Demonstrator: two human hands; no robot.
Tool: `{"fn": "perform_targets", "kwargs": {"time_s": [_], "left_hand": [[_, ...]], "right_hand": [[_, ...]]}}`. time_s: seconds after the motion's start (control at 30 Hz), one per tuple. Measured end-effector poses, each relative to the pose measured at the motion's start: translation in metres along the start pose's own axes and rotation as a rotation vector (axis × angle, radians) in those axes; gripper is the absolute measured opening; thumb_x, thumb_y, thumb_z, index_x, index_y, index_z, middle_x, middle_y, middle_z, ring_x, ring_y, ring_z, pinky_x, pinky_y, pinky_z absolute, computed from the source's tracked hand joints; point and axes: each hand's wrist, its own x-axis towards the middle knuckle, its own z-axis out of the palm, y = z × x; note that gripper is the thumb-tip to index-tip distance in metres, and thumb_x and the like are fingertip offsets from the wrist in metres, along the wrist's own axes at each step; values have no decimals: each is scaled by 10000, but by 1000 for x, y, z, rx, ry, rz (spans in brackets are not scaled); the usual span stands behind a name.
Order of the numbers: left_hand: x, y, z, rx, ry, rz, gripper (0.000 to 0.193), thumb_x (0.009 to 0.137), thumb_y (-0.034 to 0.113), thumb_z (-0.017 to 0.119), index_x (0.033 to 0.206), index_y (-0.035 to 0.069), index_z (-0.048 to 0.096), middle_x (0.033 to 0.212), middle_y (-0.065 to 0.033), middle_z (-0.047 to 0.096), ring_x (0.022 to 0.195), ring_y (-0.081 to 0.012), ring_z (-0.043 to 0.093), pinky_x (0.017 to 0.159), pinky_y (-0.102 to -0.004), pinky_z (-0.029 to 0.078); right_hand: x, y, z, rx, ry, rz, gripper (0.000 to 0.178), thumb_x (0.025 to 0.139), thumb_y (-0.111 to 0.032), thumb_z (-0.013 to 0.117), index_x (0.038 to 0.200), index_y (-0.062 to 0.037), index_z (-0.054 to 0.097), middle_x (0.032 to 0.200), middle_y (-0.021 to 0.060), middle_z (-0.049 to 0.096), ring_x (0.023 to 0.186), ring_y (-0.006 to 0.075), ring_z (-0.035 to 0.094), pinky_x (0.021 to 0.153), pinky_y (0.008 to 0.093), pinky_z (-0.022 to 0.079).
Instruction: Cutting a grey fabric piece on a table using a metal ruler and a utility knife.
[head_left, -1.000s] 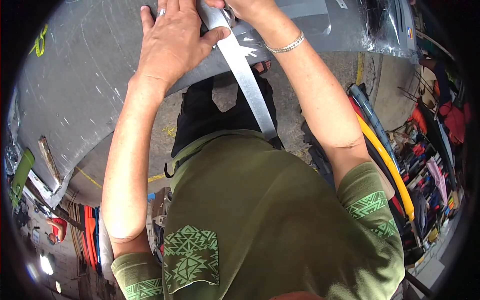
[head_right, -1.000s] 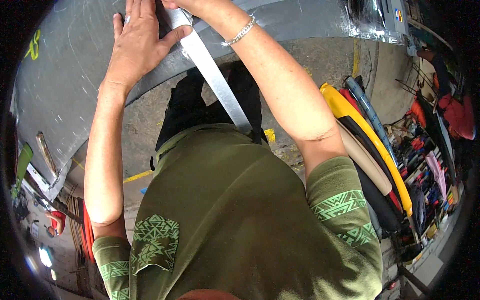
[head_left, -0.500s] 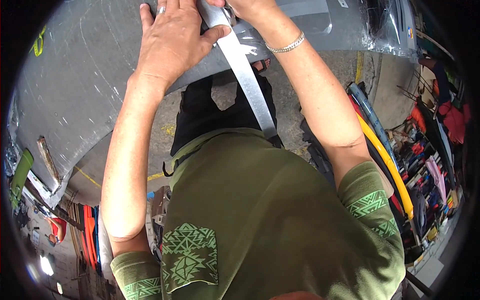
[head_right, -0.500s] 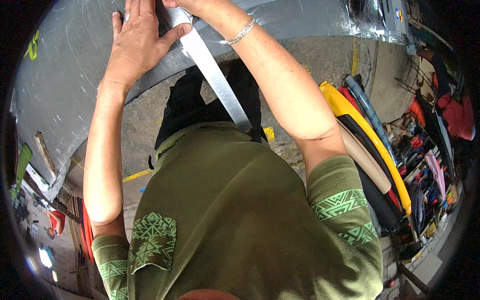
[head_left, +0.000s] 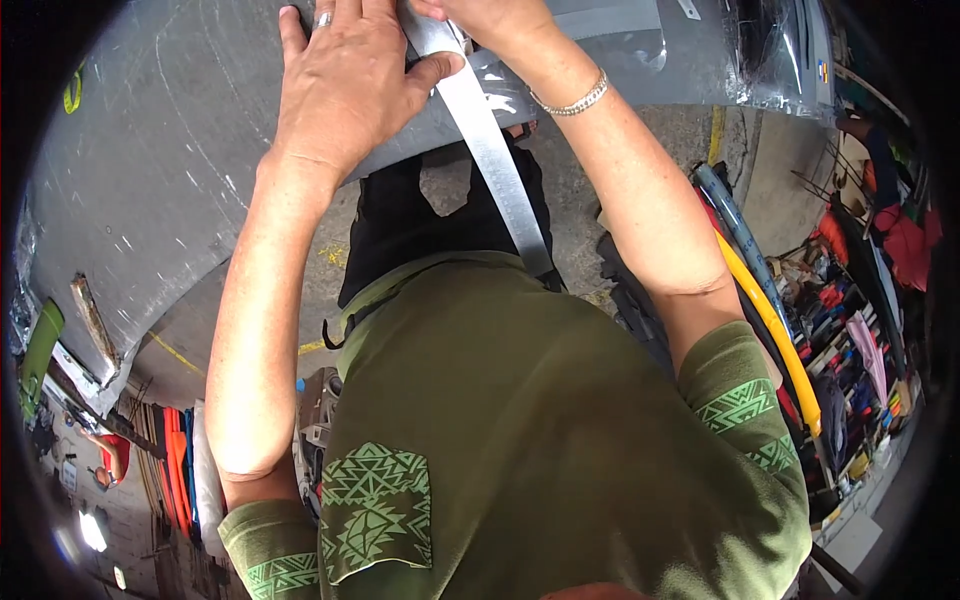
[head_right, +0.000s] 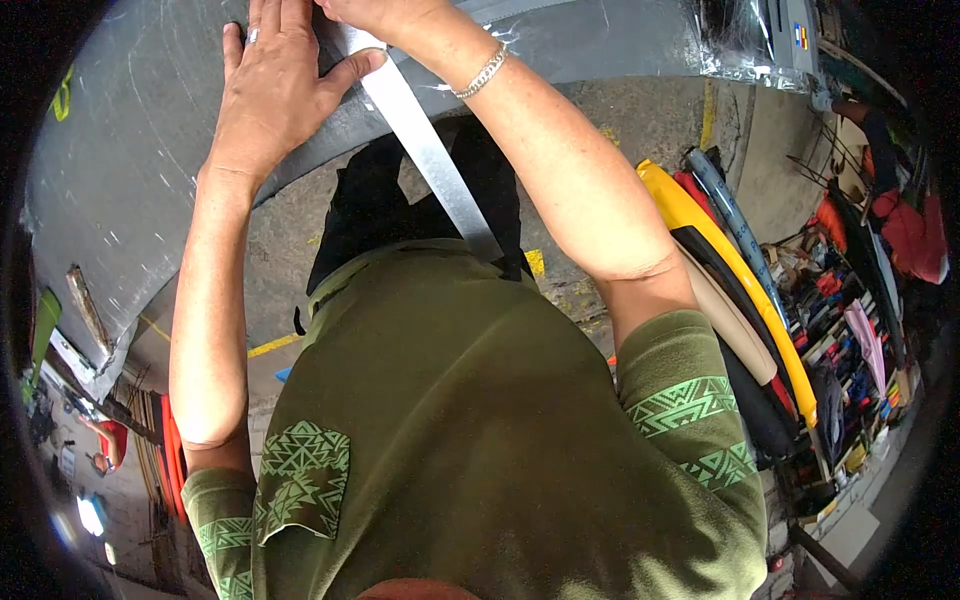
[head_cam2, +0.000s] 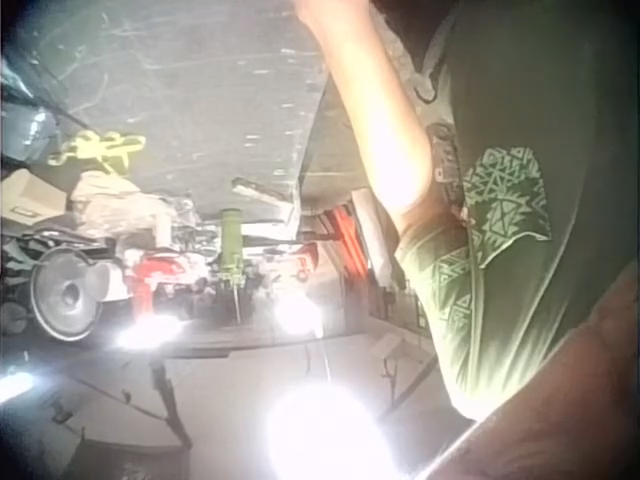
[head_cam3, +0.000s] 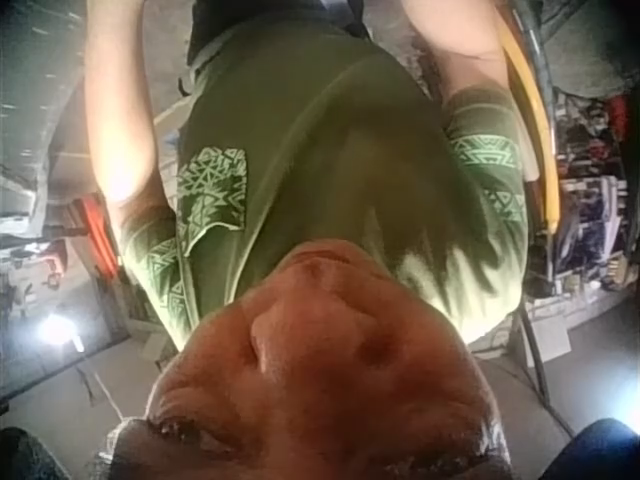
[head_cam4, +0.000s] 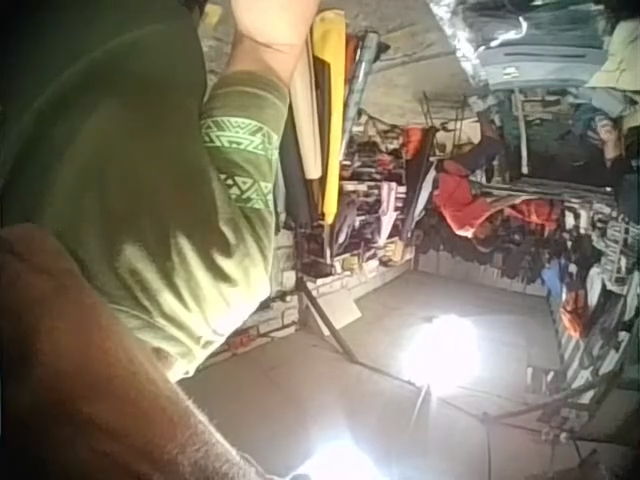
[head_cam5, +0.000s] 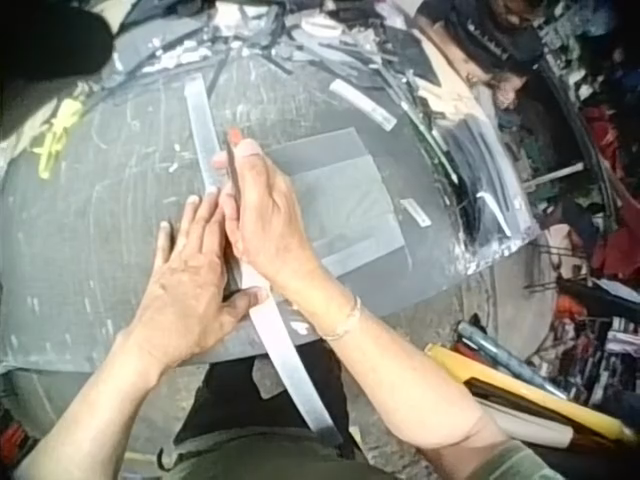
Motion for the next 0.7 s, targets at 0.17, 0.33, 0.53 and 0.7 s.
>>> {"fn": "perform_targets", "kwargs": {"time_s": [0.17,0.33,0.53,0.7], "left_hand": [[2,4,-3,23,-20,2,1020,865,365,757,1595,-30,164,1645,-262,211,1546,-433,166,1242,-602,162],[1,2,-2,28,-12,9,1018,865,365,757,1595,-29,168,1642,-264,217,1542,-437,178,1240,-606,164],[0,1,-1,30,7,18,1027,859,361,760,1600,-22,162,1644,-265,215,1543,-437,178,1238,-611,168],[-3,-4,2,24,21,17,1033,857,359,759,1604,-17,153,1646,-265,211,1544,-436,178,1237,-611,170]], "right_hand": [[3,11,-7,-251,-7,-193,503,1122,-321,350,1331,98,533,950,119,650,537,105,487,479,264,428],[7,24,-9,-419,-3,-327,484,1122,-296,340,1335,94,529,995,131,650,554,112,509,501,271,446],[3,-7,-1,-154,29,189,541,1109,-428,352,1217,39,602,676,57,576,398,96,420,377,264,356],[9,-23,27,-425,348,438,580,1100,-486,348,1107,30,612,556,6,491,364,91,398,345,257,308]]}}
